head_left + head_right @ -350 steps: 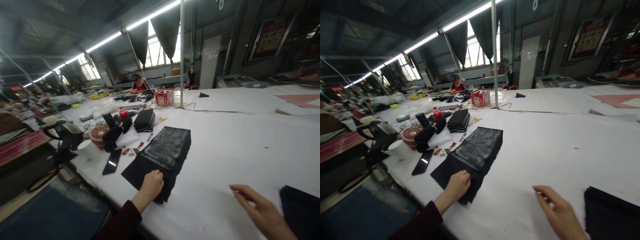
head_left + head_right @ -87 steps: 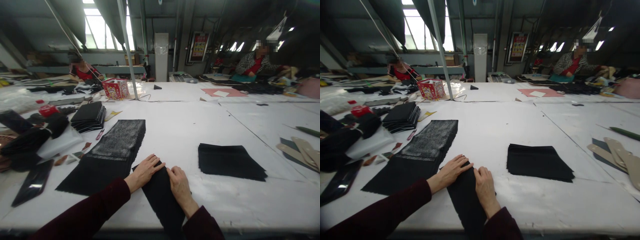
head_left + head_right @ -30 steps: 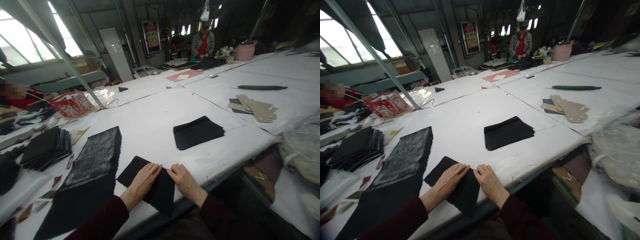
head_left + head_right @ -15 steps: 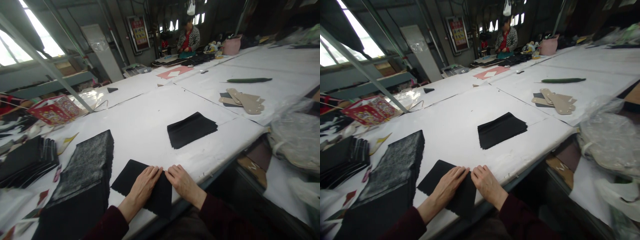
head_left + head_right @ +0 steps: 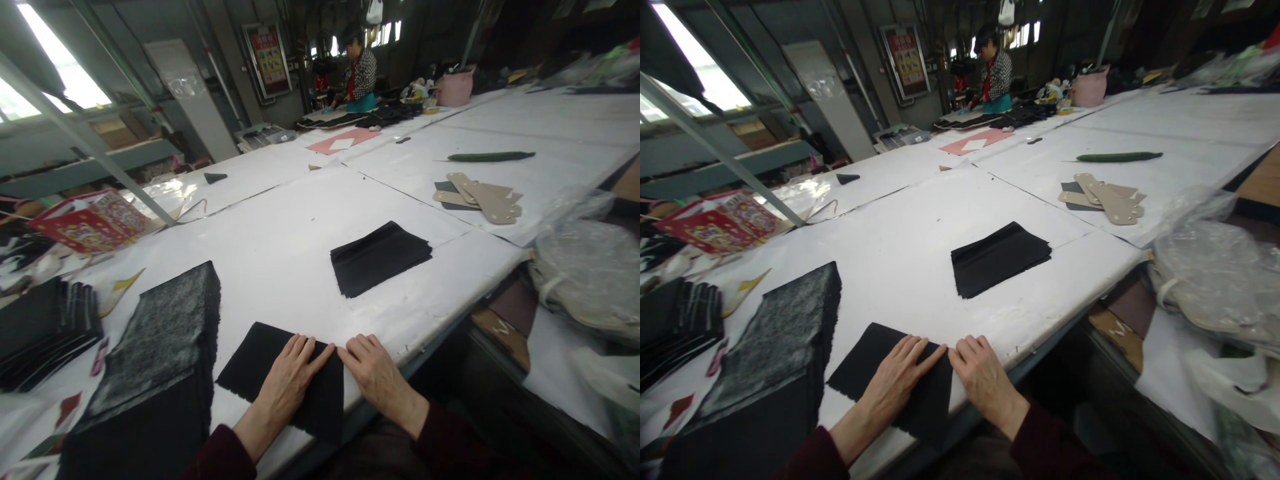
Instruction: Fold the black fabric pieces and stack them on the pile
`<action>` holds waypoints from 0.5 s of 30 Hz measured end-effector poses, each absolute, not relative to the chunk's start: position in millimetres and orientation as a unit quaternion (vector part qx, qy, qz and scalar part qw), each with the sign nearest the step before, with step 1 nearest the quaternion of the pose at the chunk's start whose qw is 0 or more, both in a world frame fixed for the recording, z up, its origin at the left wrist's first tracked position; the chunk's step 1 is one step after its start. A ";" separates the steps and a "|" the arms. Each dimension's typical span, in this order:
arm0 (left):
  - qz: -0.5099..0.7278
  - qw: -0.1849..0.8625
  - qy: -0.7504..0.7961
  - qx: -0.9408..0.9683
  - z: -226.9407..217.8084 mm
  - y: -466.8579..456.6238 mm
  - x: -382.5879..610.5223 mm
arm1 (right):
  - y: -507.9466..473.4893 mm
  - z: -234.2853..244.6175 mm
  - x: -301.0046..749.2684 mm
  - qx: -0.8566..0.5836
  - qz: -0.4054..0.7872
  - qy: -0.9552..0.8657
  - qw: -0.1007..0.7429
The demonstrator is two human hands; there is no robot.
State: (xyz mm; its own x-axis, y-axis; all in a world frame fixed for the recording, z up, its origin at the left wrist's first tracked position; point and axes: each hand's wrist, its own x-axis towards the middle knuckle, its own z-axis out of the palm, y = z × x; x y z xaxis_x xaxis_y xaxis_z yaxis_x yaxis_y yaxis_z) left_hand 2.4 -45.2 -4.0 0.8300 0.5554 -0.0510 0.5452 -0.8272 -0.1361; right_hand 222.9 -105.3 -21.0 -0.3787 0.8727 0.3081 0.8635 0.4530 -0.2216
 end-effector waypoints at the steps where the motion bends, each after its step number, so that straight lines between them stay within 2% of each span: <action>1: 0.042 0.058 -0.287 -0.955 -3.6 -45.2 2.4 | -108.6 -20.9 226.3 -0.531 0.021 -0.823 0.198; 8: 0.045 0.056 -0.298 -0.952 -1.3 -47.1 6.5 | -117.5 -13.9 226.0 -0.576 0.048 -0.774 0.261; 15: 0.018 0.009 -0.315 -0.949 -1.1 -40.3 -12.9 | -119.7 -15.8 203.3 -0.579 0.049 -0.781 0.227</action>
State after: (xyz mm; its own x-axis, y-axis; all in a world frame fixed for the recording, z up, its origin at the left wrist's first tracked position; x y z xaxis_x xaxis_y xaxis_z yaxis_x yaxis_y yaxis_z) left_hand -12.9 -40.3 -1.1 0.8012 0.5977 -0.0281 0.5971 -0.8017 -0.0277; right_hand 203.3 -119.7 -15.8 -0.2259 0.9274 0.2982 0.8828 0.3244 -0.3399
